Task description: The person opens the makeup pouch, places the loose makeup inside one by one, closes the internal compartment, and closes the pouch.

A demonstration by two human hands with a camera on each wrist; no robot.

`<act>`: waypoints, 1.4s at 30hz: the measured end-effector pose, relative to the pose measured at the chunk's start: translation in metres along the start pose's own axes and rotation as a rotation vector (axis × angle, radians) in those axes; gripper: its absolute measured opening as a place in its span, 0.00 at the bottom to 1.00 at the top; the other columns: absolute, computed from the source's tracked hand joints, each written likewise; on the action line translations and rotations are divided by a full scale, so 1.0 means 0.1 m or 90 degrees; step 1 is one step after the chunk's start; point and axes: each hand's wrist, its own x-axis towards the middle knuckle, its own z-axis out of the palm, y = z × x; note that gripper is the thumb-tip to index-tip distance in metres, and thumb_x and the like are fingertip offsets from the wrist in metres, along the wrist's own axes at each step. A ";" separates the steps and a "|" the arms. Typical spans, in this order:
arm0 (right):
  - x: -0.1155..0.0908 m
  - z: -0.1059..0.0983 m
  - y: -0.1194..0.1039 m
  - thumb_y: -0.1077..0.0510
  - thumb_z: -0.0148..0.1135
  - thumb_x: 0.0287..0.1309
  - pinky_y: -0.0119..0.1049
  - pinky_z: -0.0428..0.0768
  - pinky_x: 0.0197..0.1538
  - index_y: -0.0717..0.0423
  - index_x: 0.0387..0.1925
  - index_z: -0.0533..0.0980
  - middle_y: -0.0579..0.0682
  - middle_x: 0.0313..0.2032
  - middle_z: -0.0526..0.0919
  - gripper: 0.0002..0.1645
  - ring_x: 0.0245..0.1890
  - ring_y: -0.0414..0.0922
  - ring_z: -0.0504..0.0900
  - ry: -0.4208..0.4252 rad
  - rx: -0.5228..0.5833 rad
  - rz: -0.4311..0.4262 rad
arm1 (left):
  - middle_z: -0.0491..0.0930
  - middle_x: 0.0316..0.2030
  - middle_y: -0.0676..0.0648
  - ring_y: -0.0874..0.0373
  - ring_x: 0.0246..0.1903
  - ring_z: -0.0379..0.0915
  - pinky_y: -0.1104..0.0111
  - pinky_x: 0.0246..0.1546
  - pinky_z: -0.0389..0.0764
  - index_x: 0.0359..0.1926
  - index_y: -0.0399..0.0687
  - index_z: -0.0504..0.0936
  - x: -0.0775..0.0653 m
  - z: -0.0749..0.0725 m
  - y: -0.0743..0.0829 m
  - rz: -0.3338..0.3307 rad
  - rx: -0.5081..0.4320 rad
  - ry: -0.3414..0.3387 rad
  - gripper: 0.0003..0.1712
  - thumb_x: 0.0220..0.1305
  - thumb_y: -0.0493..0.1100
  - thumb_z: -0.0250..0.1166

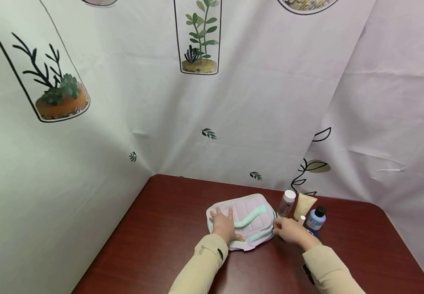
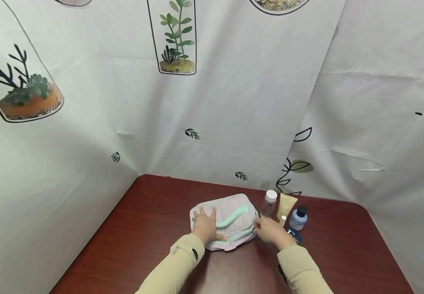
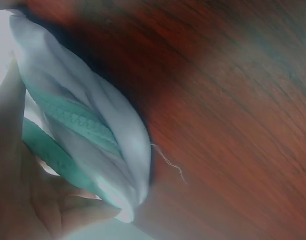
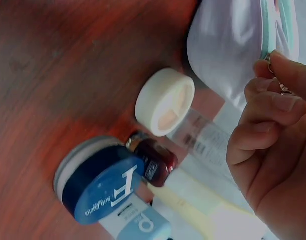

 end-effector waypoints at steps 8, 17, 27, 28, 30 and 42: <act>-0.02 0.07 -0.06 0.64 0.61 0.54 0.33 0.62 0.23 0.50 0.19 0.65 0.44 0.16 0.63 0.16 0.18 0.40 0.64 0.002 0.013 0.011 | 0.64 0.61 0.34 0.34 0.58 0.61 0.52 0.47 0.73 0.71 0.60 0.54 -0.02 -0.07 0.06 -0.046 -0.003 -0.034 0.70 0.24 0.89 0.48; -0.03 0.22 -0.05 0.64 0.62 0.49 0.31 0.62 0.24 0.49 0.18 0.66 0.40 0.16 0.64 0.14 0.19 0.36 0.64 0.035 0.006 -0.065 | 0.64 0.61 0.33 0.35 0.60 0.60 0.52 0.48 0.73 0.71 0.61 0.55 -0.03 -0.08 0.06 -0.048 0.012 -0.031 0.70 0.23 0.90 0.46; -0.01 0.45 -0.13 0.65 0.62 0.49 0.30 0.61 0.22 0.51 0.15 0.65 0.40 0.16 0.63 0.16 0.18 0.34 0.62 0.057 0.088 -0.059 | 0.64 0.61 0.33 0.35 0.59 0.61 0.51 0.47 0.73 0.71 0.58 0.55 -0.03 -0.07 0.05 -0.031 0.019 -0.022 0.71 0.24 0.90 0.46; -0.01 0.47 -0.15 0.64 0.62 0.49 0.30 0.61 0.22 0.52 0.15 0.65 0.40 0.16 0.63 0.17 0.18 0.34 0.62 0.058 0.090 -0.054 | 0.64 0.61 0.33 0.35 0.59 0.61 0.51 0.47 0.73 0.71 0.58 0.55 -0.03 -0.07 0.05 -0.031 0.018 -0.020 0.71 0.24 0.90 0.46; 0.01 0.50 -0.17 0.64 0.62 0.49 0.30 0.61 0.23 0.52 0.15 0.65 0.40 0.16 0.64 0.17 0.18 0.34 0.62 0.067 0.093 -0.044 | 0.65 0.60 0.33 0.35 0.59 0.61 0.51 0.47 0.73 0.70 0.58 0.56 -0.03 -0.09 0.04 -0.033 0.016 -0.018 0.70 0.25 0.89 0.47; 0.02 0.60 -0.28 0.64 0.63 0.47 0.30 0.61 0.22 0.50 0.14 0.64 0.39 0.15 0.62 0.18 0.18 0.35 0.62 0.125 0.053 -0.040 | 0.66 0.60 0.34 0.36 0.59 0.60 0.49 0.45 0.73 0.70 0.56 0.57 -0.01 -0.10 0.04 -0.041 -0.015 -0.025 0.70 0.24 0.88 0.51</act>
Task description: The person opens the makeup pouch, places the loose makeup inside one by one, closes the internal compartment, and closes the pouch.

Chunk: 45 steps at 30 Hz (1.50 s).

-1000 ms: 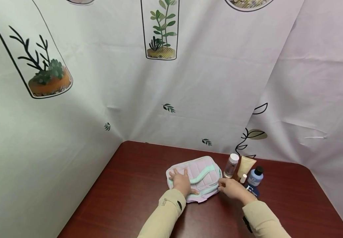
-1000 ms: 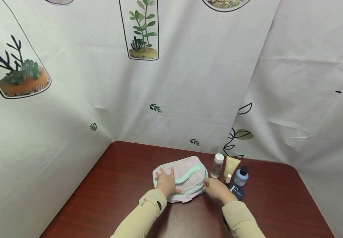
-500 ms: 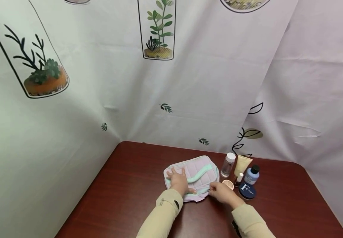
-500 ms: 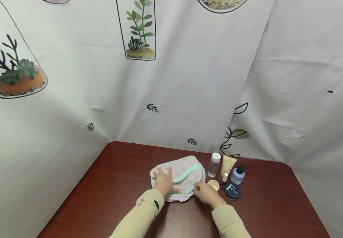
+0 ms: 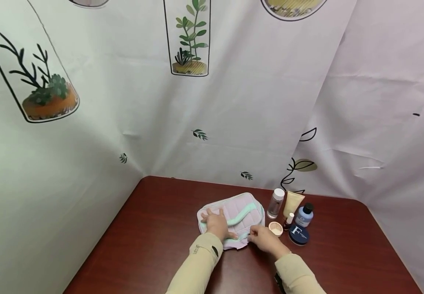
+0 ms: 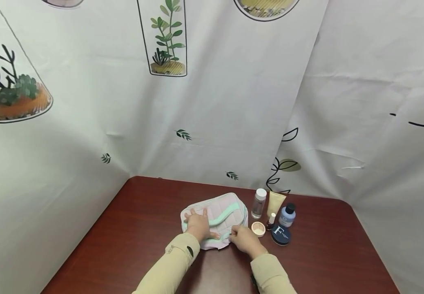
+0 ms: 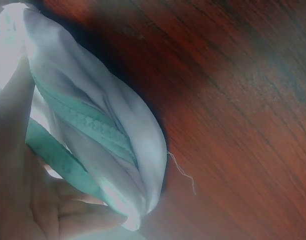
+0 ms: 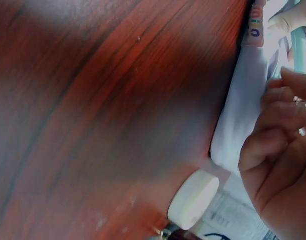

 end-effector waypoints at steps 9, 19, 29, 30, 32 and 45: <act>0.02 0.08 -0.15 0.61 0.62 0.47 0.39 0.64 0.19 0.48 0.15 0.64 0.44 0.13 0.66 0.16 0.15 0.43 0.65 0.048 -0.150 0.027 | 0.71 0.57 0.39 0.40 0.61 0.60 0.47 0.44 0.73 0.69 0.52 0.61 -0.05 0.00 0.00 -0.030 -0.002 0.001 0.69 0.28 0.88 0.50; 0.17 0.06 0.06 0.59 0.60 0.52 0.51 0.70 0.21 0.56 0.21 0.72 0.56 0.21 0.80 0.08 0.21 0.55 0.79 0.116 -0.223 0.130 | 0.81 0.37 0.48 0.57 0.34 0.76 0.61 0.33 0.75 0.41 0.45 0.82 -0.23 -0.35 -0.30 0.141 -0.064 -0.061 0.42 0.41 0.76 0.61; 0.32 -0.01 0.16 0.64 0.55 0.55 0.51 0.75 0.24 0.62 0.28 0.78 0.59 0.26 0.75 0.07 0.28 0.55 0.79 0.087 -0.251 0.152 | 0.53 0.68 0.42 0.46 0.67 0.47 0.60 0.61 0.58 0.70 0.60 0.55 -0.25 -0.19 -0.48 0.343 -0.018 -0.021 0.71 0.19 0.73 0.74; 0.32 0.00 0.15 0.65 0.54 0.55 0.51 0.75 0.23 0.61 0.28 0.79 0.58 0.26 0.74 0.07 0.27 0.55 0.79 0.085 -0.251 0.149 | 0.50 0.69 0.41 0.45 0.68 0.44 0.60 0.62 0.57 0.71 0.62 0.53 -0.23 -0.13 -0.48 0.342 -0.015 -0.025 0.73 0.18 0.74 0.73; 0.29 0.00 0.14 0.65 0.55 0.54 0.50 0.75 0.23 0.59 0.28 0.80 0.58 0.26 0.73 0.07 0.27 0.54 0.79 0.081 -0.251 0.143 | 0.52 0.68 0.41 0.44 0.67 0.46 0.61 0.58 0.63 0.71 0.64 0.54 -0.20 -0.04 -0.44 0.337 -0.009 -0.020 0.73 0.16 0.75 0.72; 0.22 -0.10 0.13 0.63 0.59 0.53 0.50 0.76 0.27 0.55 0.28 0.79 0.54 0.24 0.75 0.04 0.26 0.53 0.78 0.031 -0.277 0.132 | 0.74 0.55 0.49 0.50 0.60 0.62 0.62 0.56 0.65 0.67 0.67 0.62 -0.15 -0.09 -0.25 0.325 0.107 0.008 0.65 0.21 0.82 0.65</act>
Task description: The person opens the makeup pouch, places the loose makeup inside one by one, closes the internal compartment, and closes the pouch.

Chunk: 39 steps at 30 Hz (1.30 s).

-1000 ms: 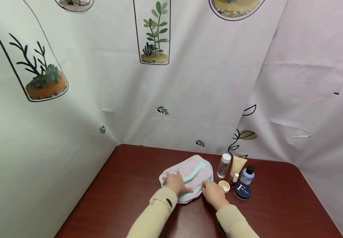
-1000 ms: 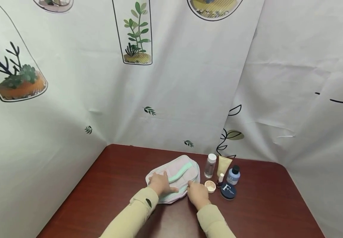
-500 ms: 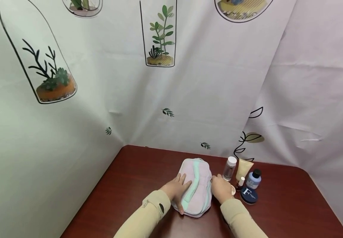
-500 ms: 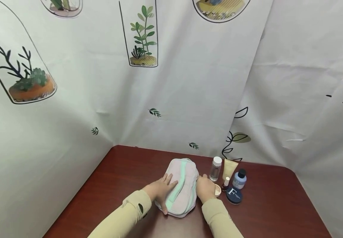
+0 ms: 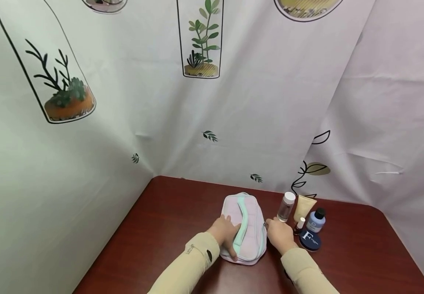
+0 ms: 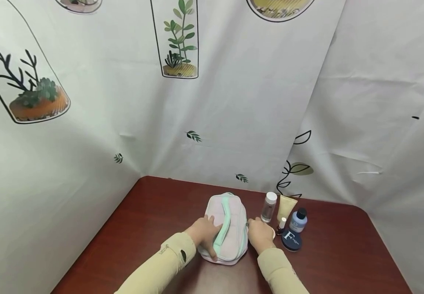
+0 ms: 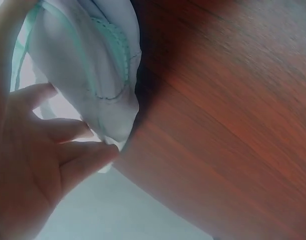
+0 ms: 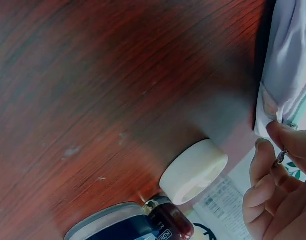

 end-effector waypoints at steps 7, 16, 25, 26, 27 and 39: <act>-0.04 0.02 0.03 0.61 0.59 0.53 0.49 0.75 0.26 0.54 0.24 0.77 0.55 0.24 0.76 0.05 0.24 0.54 0.78 0.021 0.005 -0.005 | 0.77 0.51 0.54 0.55 0.58 0.65 0.62 0.56 0.64 0.66 0.65 0.63 0.04 -0.05 0.04 -0.006 0.011 -0.005 0.63 0.24 0.83 0.63; -0.14 0.00 0.04 0.60 0.60 0.54 0.48 0.73 0.23 0.54 0.22 0.75 0.53 0.22 0.73 0.07 0.22 0.55 0.77 0.037 0.008 -0.008 | 0.79 0.48 0.52 0.51 0.53 0.69 0.57 0.50 0.69 0.65 0.61 0.67 0.12 -0.05 0.12 -0.048 -0.019 0.007 0.61 0.26 0.83 0.61; -0.22 -0.02 0.07 0.62 0.57 0.56 0.50 0.74 0.24 0.54 0.21 0.73 0.53 0.23 0.77 0.08 0.28 0.55 0.79 0.041 0.019 0.006 | 0.81 0.40 0.52 0.53 0.42 0.74 0.61 0.34 0.73 0.65 0.58 0.67 0.13 -0.09 0.15 -0.065 -0.021 0.014 0.59 0.32 0.85 0.54; -0.22 -0.03 0.08 0.62 0.56 0.56 0.50 0.74 0.24 0.55 0.22 0.72 0.54 0.23 0.78 0.08 0.28 0.55 0.79 0.044 0.018 0.008 | 0.82 0.38 0.51 0.54 0.40 0.75 0.62 0.33 0.73 0.64 0.58 0.68 0.13 -0.10 0.15 -0.065 -0.023 0.018 0.58 0.34 0.84 0.53; -0.23 -0.03 0.08 0.62 0.56 0.56 0.51 0.74 0.23 0.56 0.22 0.71 0.54 0.23 0.78 0.08 0.28 0.55 0.79 0.046 0.018 0.010 | 0.82 0.35 0.50 0.55 0.38 0.75 0.64 0.30 0.73 0.63 0.58 0.69 0.12 -0.10 0.14 -0.065 -0.025 0.023 0.56 0.35 0.83 0.53; -0.30 -0.07 0.07 0.63 0.54 0.56 0.52 0.74 0.23 0.63 0.31 0.70 0.62 0.25 0.78 0.04 0.27 0.57 0.79 0.002 0.000 0.013 | 0.81 0.30 0.46 0.58 0.29 0.76 0.69 0.25 0.70 0.59 0.56 0.74 0.12 -0.11 0.12 -0.080 -0.073 0.037 0.51 0.39 0.81 0.51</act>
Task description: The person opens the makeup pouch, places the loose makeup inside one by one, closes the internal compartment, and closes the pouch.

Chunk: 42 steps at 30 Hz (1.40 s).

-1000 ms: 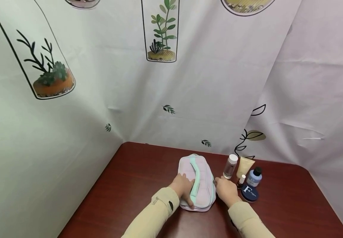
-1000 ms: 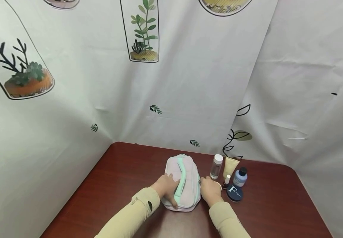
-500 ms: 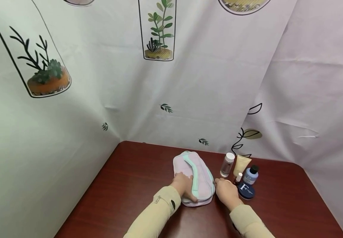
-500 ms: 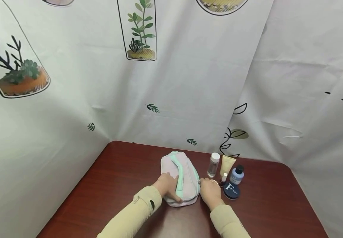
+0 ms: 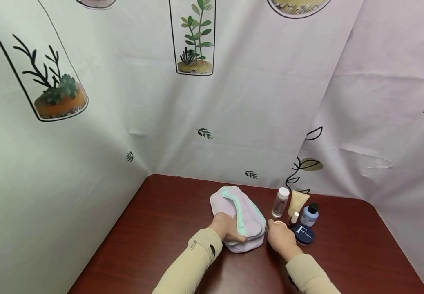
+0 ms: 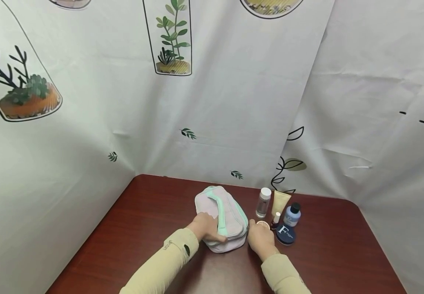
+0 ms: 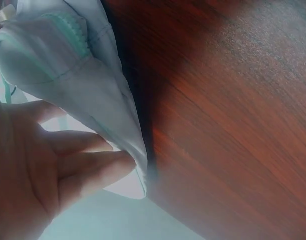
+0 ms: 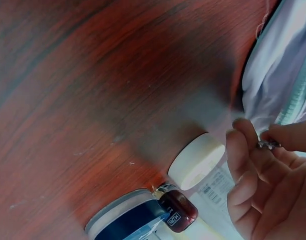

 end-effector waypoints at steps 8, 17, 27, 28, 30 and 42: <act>-0.06 -0.01 -0.03 0.60 0.57 0.54 0.54 0.73 0.25 0.59 0.28 0.70 0.59 0.28 0.80 0.07 0.27 0.57 0.79 -0.060 0.042 0.001 | 0.78 0.23 0.50 0.59 0.20 0.71 0.64 0.16 0.69 0.29 0.50 0.80 0.00 -0.04 0.08 -0.025 -0.012 0.010 0.39 0.41 0.80 0.50; -0.03 0.05 0.02 0.62 0.54 0.57 0.54 0.74 0.26 0.63 0.35 0.72 0.62 0.31 0.80 0.07 0.27 0.59 0.80 -0.040 0.056 0.044 | 0.81 0.33 0.52 0.58 0.34 0.76 0.66 0.33 0.75 0.31 0.51 0.83 -0.09 -0.14 0.08 0.041 -0.009 -0.008 0.46 0.42 0.85 0.46; 0.05 -0.03 0.10 0.60 0.55 0.59 0.54 0.75 0.32 0.56 0.34 0.74 0.58 0.34 0.80 0.03 0.31 0.58 0.79 -0.067 0.092 0.080 | 0.64 0.59 0.44 0.50 0.58 0.61 0.60 0.56 0.65 0.65 0.63 0.65 -0.12 0.28 -0.28 0.221 -0.068 0.097 0.54 0.35 0.76 0.65; 0.05 -0.02 0.10 0.60 0.55 0.59 0.53 0.74 0.32 0.56 0.33 0.73 0.58 0.34 0.80 0.03 0.30 0.58 0.79 -0.068 0.092 0.079 | 0.63 0.61 0.43 0.48 0.59 0.61 0.59 0.56 0.65 0.66 0.64 0.64 -0.12 0.30 -0.27 0.211 -0.074 0.094 0.53 0.37 0.75 0.65; 0.05 -0.01 0.11 0.60 0.56 0.59 0.53 0.74 0.31 0.55 0.30 0.72 0.57 0.32 0.79 0.03 0.30 0.58 0.79 -0.066 0.093 0.078 | 0.65 0.61 0.42 0.48 0.58 0.63 0.60 0.55 0.66 0.66 0.65 0.62 -0.11 0.32 -0.25 0.193 -0.079 0.093 0.51 0.40 0.75 0.63; 0.07 0.01 0.15 0.60 0.56 0.58 0.51 0.73 0.28 0.54 0.25 0.70 0.51 0.27 0.76 0.07 0.26 0.54 0.78 -0.051 0.078 0.051 | 0.80 0.43 0.43 0.54 0.41 0.77 0.65 0.37 0.75 0.66 0.58 0.61 0.02 0.22 -0.19 0.100 -0.166 0.089 0.50 0.44 0.75 0.59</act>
